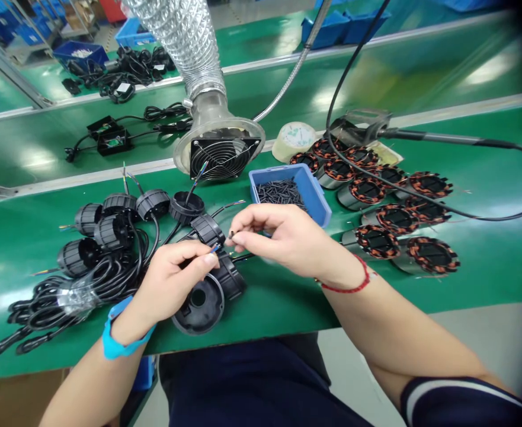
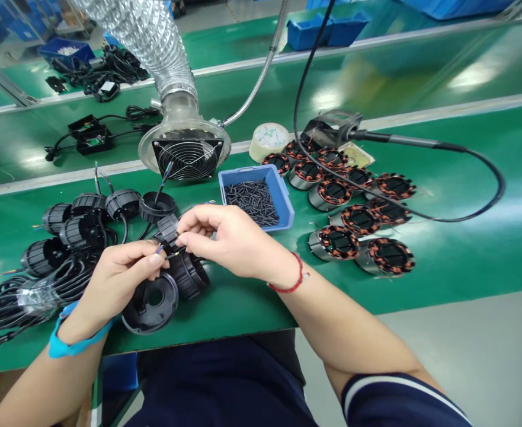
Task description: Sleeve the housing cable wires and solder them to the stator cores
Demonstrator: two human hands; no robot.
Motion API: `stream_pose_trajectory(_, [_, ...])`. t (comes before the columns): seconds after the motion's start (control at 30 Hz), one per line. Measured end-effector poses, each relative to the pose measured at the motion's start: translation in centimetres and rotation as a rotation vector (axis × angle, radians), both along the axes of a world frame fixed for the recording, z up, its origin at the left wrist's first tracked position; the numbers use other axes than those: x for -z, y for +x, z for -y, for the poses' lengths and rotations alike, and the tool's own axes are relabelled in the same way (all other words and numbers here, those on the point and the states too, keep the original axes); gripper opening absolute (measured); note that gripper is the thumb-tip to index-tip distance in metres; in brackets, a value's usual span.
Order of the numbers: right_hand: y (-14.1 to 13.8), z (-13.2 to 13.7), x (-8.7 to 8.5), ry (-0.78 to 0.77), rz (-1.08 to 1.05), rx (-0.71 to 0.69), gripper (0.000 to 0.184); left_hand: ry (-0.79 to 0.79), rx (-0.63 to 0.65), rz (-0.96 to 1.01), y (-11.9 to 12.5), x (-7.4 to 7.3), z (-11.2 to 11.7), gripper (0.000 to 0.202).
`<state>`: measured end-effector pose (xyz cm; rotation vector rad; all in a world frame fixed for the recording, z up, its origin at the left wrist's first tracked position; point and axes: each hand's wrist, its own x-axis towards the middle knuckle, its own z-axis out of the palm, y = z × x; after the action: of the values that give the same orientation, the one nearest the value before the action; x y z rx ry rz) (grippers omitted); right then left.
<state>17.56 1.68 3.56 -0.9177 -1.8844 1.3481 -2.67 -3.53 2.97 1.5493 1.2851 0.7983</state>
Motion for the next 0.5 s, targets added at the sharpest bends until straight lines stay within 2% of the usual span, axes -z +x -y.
stream_pose_trajectory(0.17, [0.10,0.32,0.17,0.395,0.063,-0.036,0.009,0.037,0.053,-0.009,0.07,-0.27,-0.19,0.025])
stream_pose_trajectory(0.23, [0.11,0.42,0.27,0.502,0.085,-0.057,0.011,0.047,0.054,-0.009,0.12,-0.28,-0.22,0.025])
stream_pose_trajectory(0.5, [0.38,0.31,0.27,0.577,0.106,-0.058,0.012,0.059,0.048,-0.017,0.15,-0.20,-0.11,0.025])
